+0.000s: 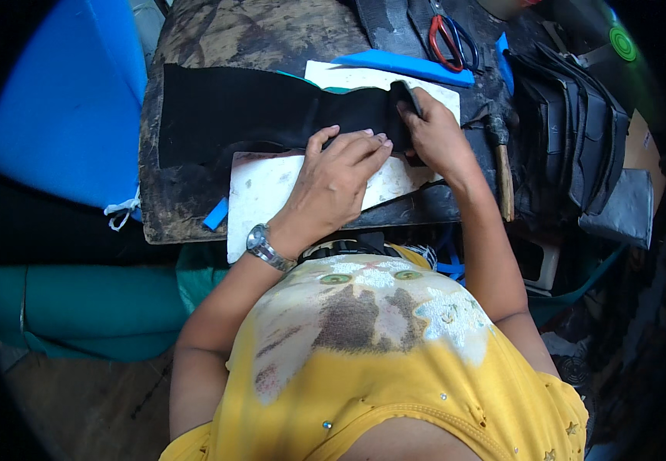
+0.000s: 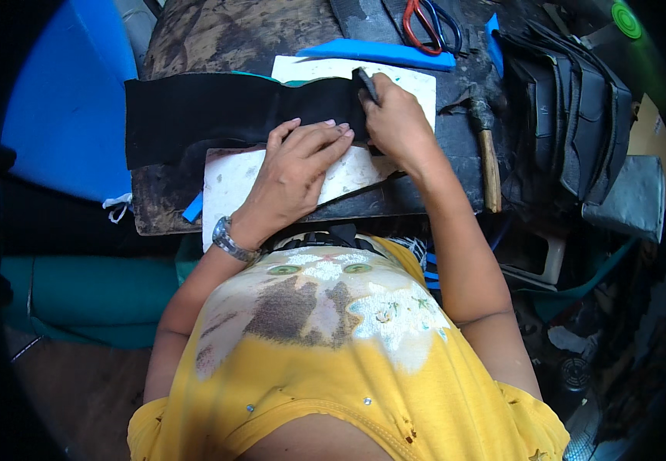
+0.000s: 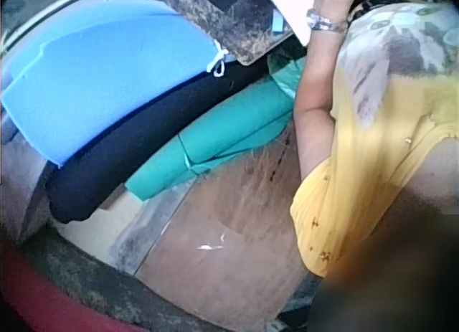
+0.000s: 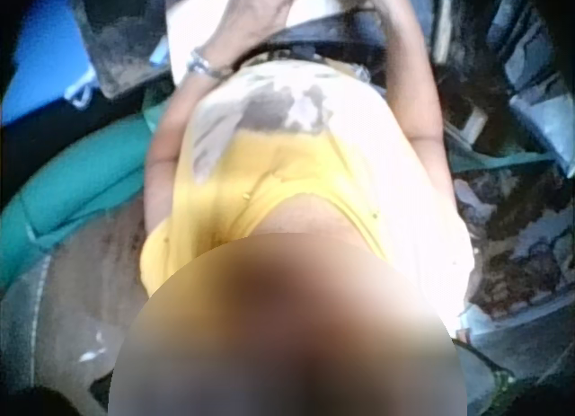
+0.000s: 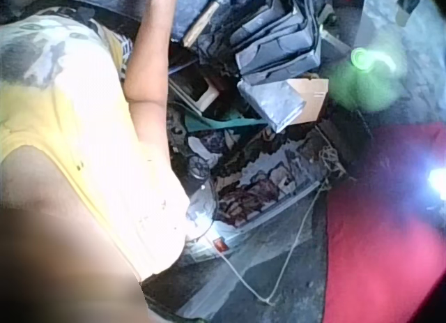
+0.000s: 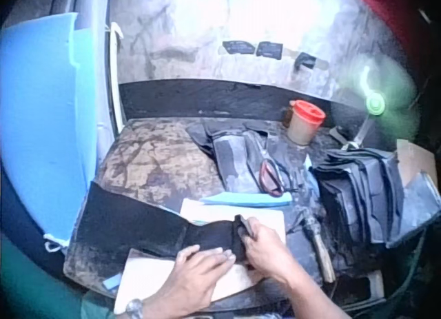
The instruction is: The person assembles a shoe-like item by placing a black fabric piece over a green foam insole, then uses a wooden mallet to press and shape the edges. The person repeatedly lifts, repositions, and taps the assembly to secure the fabric to the foam.
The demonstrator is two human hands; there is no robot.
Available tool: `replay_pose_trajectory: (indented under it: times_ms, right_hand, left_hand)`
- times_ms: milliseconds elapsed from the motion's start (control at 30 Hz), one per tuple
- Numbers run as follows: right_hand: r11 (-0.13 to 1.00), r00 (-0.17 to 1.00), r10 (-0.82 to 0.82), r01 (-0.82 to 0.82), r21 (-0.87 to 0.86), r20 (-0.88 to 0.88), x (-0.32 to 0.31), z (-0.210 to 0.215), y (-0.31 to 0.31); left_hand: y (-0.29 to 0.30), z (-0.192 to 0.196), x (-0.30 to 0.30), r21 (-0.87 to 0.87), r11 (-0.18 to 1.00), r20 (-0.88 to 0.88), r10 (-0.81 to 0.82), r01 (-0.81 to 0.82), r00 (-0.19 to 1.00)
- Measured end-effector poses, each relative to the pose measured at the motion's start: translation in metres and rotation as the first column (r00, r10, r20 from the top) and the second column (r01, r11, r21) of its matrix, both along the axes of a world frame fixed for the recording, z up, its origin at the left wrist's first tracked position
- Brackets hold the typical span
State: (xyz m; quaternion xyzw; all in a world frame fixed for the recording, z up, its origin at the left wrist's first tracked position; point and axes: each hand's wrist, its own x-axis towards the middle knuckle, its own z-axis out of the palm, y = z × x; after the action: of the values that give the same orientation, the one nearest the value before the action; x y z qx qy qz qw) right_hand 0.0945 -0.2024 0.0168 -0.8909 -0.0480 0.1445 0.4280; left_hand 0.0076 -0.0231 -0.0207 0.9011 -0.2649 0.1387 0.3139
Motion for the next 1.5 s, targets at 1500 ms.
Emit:
replay_pose_trajectory:
  times_ms: [1500]
  right_hand:
    - [0.945, 0.986, 0.059, -0.106, 0.311, 0.156, -0.062, 0.008, -0.058]
  left_hand:
    - [-0.011, 0.011, 0.0, 0.153, 0.985, -0.047, 0.083, -0.075, 0.995]
